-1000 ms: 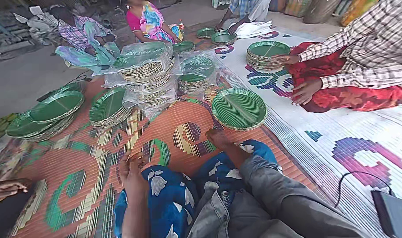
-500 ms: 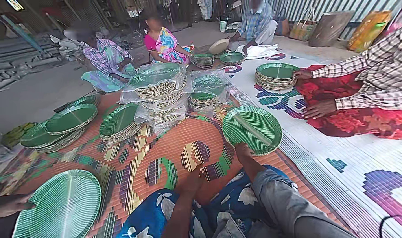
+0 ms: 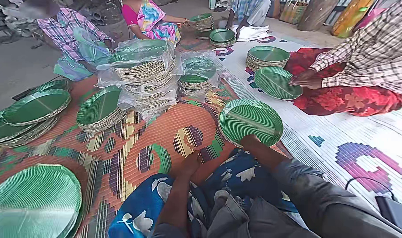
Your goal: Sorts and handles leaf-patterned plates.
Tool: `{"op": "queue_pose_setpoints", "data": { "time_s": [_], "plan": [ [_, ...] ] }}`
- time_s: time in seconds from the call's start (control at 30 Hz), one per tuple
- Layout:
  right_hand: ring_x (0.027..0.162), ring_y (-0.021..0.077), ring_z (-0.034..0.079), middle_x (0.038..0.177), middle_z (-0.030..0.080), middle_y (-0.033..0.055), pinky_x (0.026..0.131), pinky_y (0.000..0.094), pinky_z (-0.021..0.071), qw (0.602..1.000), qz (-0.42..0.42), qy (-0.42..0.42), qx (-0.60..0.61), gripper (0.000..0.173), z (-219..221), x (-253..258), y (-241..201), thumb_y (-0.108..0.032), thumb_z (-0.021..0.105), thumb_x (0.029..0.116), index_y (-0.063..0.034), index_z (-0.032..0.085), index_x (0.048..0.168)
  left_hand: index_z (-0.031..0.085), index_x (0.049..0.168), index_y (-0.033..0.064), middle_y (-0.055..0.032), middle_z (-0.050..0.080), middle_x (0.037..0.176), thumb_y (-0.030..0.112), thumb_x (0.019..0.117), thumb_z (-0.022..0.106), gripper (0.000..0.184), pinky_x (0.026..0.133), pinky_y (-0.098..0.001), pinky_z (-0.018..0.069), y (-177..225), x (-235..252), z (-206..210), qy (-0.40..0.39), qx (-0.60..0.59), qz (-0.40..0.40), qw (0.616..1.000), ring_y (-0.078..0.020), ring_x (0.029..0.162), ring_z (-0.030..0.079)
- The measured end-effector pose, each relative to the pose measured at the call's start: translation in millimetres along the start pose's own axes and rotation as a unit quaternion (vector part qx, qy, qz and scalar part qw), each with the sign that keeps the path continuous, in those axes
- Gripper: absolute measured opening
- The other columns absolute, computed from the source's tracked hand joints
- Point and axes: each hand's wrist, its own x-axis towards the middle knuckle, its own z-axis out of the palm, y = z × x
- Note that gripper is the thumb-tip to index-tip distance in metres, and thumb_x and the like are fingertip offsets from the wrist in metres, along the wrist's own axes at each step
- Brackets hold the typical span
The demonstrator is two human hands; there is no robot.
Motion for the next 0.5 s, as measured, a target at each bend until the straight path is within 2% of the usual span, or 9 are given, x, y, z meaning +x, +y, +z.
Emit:
{"op": "queue_pose_setpoints", "data": {
  "time_s": [0.07, 0.17, 0.2, 0.27, 0.33, 0.4, 0.5],
  "plan": [
    [0.13, 0.0478, 0.055, 0.139, 0.057, 0.0315, 0.099, 0.0665, 0.0451, 0.999, -0.002, -0.01, 0.037, 0.05, -15.4, -10.3, -2.6, -0.032, 0.06, 0.1034, 0.0106, 0.059, 0.13, 0.043, 0.154, 0.0042, -0.0248, 0.064, 0.133, 0.02, 0.1107, 0.043, 0.046, 0.109, -0.0542, 0.0447, 1.0, 0.7, 2.7, -0.002, 0.002, 0.01, 1.0, -0.0384, 0.125, 0.062],
    [0.135, 0.0483, 0.052, 0.143, 0.055, 0.0317, 0.102, 0.0697, 0.0422, 0.983, -0.042, 0.065, 0.165, 0.053, -27.4, -0.9, -18.7, -0.037, 0.056, 0.1055, 0.0068, 0.06, 0.134, 0.044, 0.153, 0.0021, -0.0259, 0.064, 0.133, 0.02, 0.1107, 0.043, 0.046, 0.109, -0.0542, 0.0447, 0.0, 1.4, 5.9, -0.001, 0.007, 0.013, 1.0, -0.0389, 0.125, 0.062],
    [0.135, 0.0475, 0.052, 0.145, 0.054, 0.0308, 0.103, 0.0686, 0.0431, 0.975, -0.043, 0.088, 0.197, 0.048, -26.9, 3.8, -26.9, -0.033, 0.056, 0.1061, 0.0061, 0.059, 0.135, 0.044, 0.152, 0.0018, -0.0261, 0.063, 0.133, 0.021, 0.1108, 0.044, 0.046, 0.109, -0.0539, 0.0447, -0.4, 0.9, 7.3, 0.0, 0.009, 0.012, 1.0, -0.0388, 0.124, 0.062],
    [0.134, 0.0479, 0.052, 0.147, 0.051, 0.0306, 0.101, 0.0659, 0.0466, 0.97, -0.033, 0.111, 0.214, 0.036, -21.8, 11.6, -40.7, -0.011, 0.054, 0.1034, 0.0087, 0.058, 0.134, 0.044, 0.153, 0.0016, -0.0264, 0.062, 0.136, 0.022, 0.1108, 0.044, 0.047, 0.111, -0.0531, 0.0438, -0.4, -2.2, 7.8, -0.002, 0.018, 0.004, 1.0, -0.0384, 0.127, 0.061],
    [0.136, 0.0474, 0.051, 0.148, 0.049, 0.0306, 0.101, 0.0619, 0.0481, 0.967, -0.021, 0.131, 0.215, 0.035, -16.4, 14.2, -45.4, 0.002, 0.049, 0.1019, 0.0108, 0.056, 0.135, 0.043, 0.153, 0.0008, -0.0264, 0.062, 0.136, 0.021, 0.111, 0.044, 0.047, 0.112, -0.0521, 0.0428, 0.5, -7.1, 6.7, -0.008, 0.026, -0.007, 1.0, -0.0381, 0.128, 0.06],
    [0.136, 0.0473, 0.051, 0.148, 0.05, 0.0305, 0.102, 0.0617, 0.0475, 0.963, -0.023, 0.153, 0.222, 0.038, -13.6, 16.2, -38.2, 0.004, 0.049, 0.1012, 0.0092, 0.054, 0.139, 0.044, 0.152, 0.0011, -0.0261, 0.062, 0.135, 0.021, 0.1111, 0.044, 0.046, 0.112, -0.0522, 0.0429, 1.7, -10.0, 5.7, -0.013, 0.033, -0.013, 0.999, -0.0379, 0.128, 0.061],
    [0.137, 0.0451, 0.051, 0.147, 0.052, 0.0282, 0.106, 0.0627, 0.0432, 0.957, -0.024, 0.181, 0.226, 0.04, -11.2, 22.4, -23.0, -0.004, 0.049, 0.105, 0.0011, 0.053, 0.145, 0.044, 0.152, 0.0012, -0.0258, 0.063, 0.134, 0.022, 0.1111, 0.043, 0.046, 0.111, -0.0524, 0.0433, -0.5, -6.3, 6.2, -0.017, 0.032, -0.011, 0.999, -0.038, 0.126, 0.061]
  ]
}}
